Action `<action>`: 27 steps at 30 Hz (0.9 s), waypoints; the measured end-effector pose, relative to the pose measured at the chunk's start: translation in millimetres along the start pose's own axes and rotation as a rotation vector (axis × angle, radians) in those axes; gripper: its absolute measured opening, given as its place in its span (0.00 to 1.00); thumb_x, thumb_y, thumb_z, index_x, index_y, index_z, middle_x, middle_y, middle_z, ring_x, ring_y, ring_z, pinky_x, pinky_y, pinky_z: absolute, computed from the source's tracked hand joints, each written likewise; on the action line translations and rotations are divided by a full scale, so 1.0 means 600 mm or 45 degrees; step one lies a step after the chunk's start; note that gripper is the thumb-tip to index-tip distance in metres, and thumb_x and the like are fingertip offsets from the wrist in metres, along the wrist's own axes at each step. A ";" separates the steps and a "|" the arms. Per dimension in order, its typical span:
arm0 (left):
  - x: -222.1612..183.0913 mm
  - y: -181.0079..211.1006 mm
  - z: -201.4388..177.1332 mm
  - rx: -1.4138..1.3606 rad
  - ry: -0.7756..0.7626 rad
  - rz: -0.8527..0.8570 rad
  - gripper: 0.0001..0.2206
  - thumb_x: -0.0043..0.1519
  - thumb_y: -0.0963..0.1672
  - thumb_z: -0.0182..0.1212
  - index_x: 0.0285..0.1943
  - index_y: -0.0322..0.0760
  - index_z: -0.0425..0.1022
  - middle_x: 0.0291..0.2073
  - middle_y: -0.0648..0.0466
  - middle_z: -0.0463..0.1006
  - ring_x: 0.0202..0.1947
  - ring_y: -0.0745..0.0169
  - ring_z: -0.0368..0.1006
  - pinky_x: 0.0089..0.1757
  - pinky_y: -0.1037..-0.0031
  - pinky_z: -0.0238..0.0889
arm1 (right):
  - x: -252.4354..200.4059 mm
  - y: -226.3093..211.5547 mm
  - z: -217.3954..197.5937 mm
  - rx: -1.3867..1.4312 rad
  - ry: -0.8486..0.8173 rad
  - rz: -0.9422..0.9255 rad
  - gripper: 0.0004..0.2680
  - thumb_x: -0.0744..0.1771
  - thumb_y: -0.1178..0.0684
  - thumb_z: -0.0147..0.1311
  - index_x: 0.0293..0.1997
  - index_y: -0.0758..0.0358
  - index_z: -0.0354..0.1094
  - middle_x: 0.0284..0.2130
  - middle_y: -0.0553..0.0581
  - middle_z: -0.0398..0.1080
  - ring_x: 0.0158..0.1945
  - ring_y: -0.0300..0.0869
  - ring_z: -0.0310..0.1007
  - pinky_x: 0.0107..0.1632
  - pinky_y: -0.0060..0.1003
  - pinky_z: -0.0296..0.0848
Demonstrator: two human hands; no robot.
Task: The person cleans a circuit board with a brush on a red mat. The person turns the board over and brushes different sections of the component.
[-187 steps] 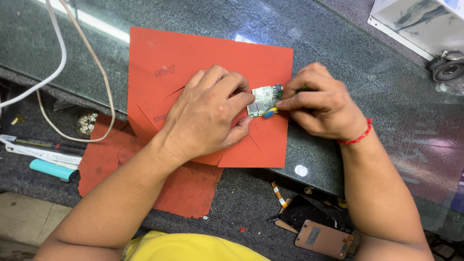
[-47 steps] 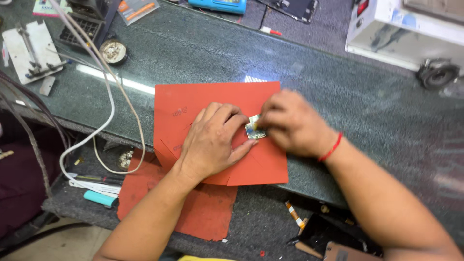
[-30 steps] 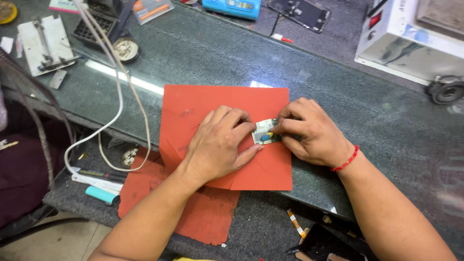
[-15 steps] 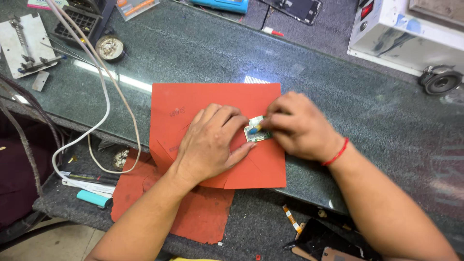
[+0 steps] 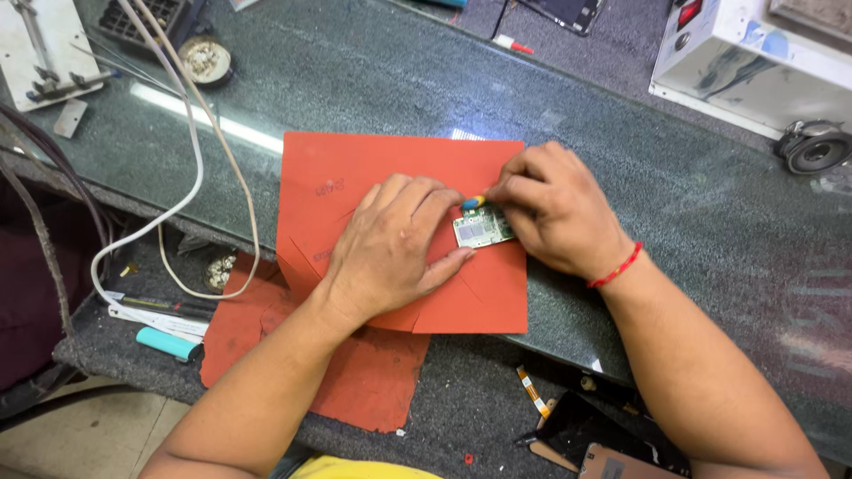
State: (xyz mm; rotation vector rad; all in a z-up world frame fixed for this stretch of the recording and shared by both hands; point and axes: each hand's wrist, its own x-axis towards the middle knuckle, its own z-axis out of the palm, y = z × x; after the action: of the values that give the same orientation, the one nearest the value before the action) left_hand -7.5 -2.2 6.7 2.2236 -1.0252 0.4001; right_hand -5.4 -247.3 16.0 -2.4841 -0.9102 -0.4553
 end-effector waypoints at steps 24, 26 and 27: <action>-0.018 -0.006 0.013 0.020 -0.030 0.033 0.17 0.55 0.52 0.71 0.43 0.38 0.78 0.46 0.57 0.74 0.49 0.58 0.69 0.50 0.65 0.62 | -0.047 0.058 0.008 -0.019 -0.116 0.178 0.07 0.60 0.56 0.62 0.39 0.56 0.77 0.39 0.51 0.73 0.46 0.46 0.72 0.51 0.41 0.70; -0.014 -0.008 0.008 0.042 -0.038 0.032 0.17 0.55 0.52 0.70 0.43 0.38 0.78 0.46 0.57 0.74 0.49 0.58 0.69 0.50 0.65 0.62 | -0.045 0.053 0.012 -0.015 -0.116 0.160 0.07 0.60 0.55 0.62 0.38 0.56 0.77 0.39 0.51 0.73 0.46 0.46 0.72 0.51 0.42 0.70; -0.015 -0.006 0.007 0.025 -0.033 0.026 0.17 0.55 0.52 0.70 0.44 0.38 0.78 0.46 0.57 0.74 0.49 0.58 0.69 0.50 0.65 0.62 | -0.046 0.047 0.015 -0.001 -0.160 0.101 0.07 0.59 0.54 0.63 0.38 0.55 0.77 0.38 0.50 0.73 0.46 0.45 0.72 0.52 0.42 0.70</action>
State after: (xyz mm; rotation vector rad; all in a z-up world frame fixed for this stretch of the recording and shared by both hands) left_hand -10.5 1.4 -2.6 2.2427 -1.0631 0.3926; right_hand -5.3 -275.8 -12.4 -2.5630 -0.8546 -0.2759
